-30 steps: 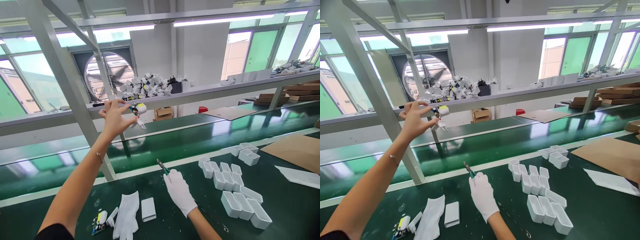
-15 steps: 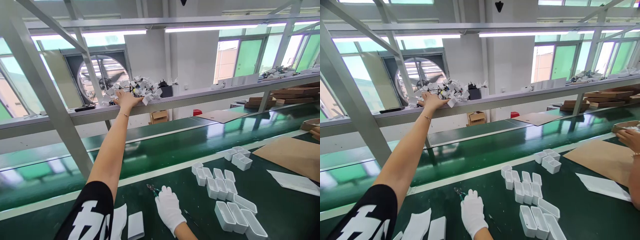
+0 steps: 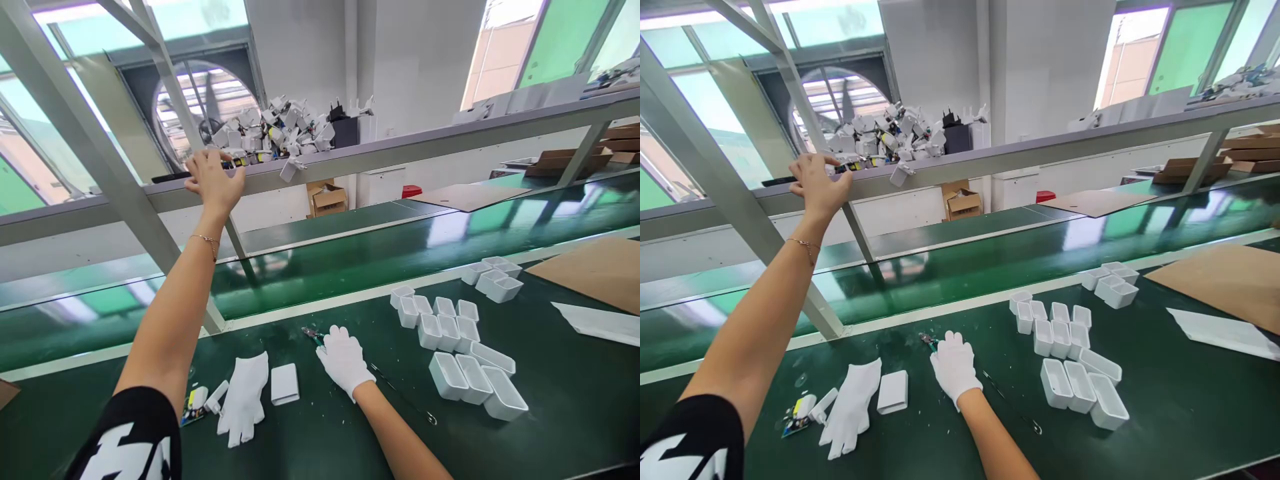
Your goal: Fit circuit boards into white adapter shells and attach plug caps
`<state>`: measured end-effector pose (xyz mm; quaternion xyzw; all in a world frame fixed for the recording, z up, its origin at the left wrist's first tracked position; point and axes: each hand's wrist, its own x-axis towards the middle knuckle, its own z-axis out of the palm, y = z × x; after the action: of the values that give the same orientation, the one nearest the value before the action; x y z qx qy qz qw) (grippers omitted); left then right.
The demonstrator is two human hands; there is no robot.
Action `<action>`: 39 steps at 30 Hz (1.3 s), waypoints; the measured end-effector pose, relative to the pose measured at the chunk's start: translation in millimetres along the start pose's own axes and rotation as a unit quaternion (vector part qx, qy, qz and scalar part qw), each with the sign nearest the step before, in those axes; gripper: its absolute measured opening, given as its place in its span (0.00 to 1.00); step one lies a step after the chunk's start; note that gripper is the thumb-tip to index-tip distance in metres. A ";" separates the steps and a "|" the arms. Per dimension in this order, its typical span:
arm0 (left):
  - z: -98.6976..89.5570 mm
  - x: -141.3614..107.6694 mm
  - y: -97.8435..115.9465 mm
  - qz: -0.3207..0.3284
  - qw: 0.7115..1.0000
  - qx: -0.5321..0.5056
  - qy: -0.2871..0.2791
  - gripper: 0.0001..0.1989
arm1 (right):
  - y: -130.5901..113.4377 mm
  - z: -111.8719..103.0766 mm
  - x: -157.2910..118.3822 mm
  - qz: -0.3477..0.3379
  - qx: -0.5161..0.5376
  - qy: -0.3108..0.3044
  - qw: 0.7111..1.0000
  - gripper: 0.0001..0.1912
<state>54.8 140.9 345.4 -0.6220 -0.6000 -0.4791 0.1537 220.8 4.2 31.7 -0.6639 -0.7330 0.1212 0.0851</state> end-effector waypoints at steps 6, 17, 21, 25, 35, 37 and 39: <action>-24.5 -64.3 -12.8 0.118 0.993 0.022 -0.013 0.11 | 4.9 -13.0 -6.2 -0.017 -0.040 -0.038 0.998 0.17; -124.2 -290.3 -159.2 -0.029 0.916 0.139 -0.375 0.26 | 15.9 -12.1 -6.7 0.010 -0.104 -0.105 0.989 0.22; -135.5 -332.4 -202.6 -0.085 0.905 0.180 -0.375 0.27 | 11.8 -8.4 -6.4 0.027 -0.115 -0.091 0.989 0.22; -116.3 -309.9 -213.7 0.034 0.864 0.196 -0.462 0.29 | 8.6 -4.5 -5.3 0.037 -0.131 -0.074 0.988 0.23; -56.9 -258.9 -218.2 0.211 0.749 0.089 -0.622 0.12 | 8.5 -0.8 -10.0 0.039 -0.123 -0.034 0.991 0.25; -67.7 -258.1 -225.6 0.193 0.765 0.101 -0.606 0.12 | 9.4 -0.7 -10.7 0.045 -0.100 -0.015 0.994 0.25; -81.1 -253.7 -230.9 0.156 0.799 0.104 -0.571 0.16 | 6.9 -1.0 -11.6 0.036 -0.053 0.028 0.998 0.24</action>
<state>-139.4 -19.4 98.8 -0.8482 -0.5203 0.0588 -0.0804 228.9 -6.7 31.0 -0.6968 -0.7111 0.0667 0.0655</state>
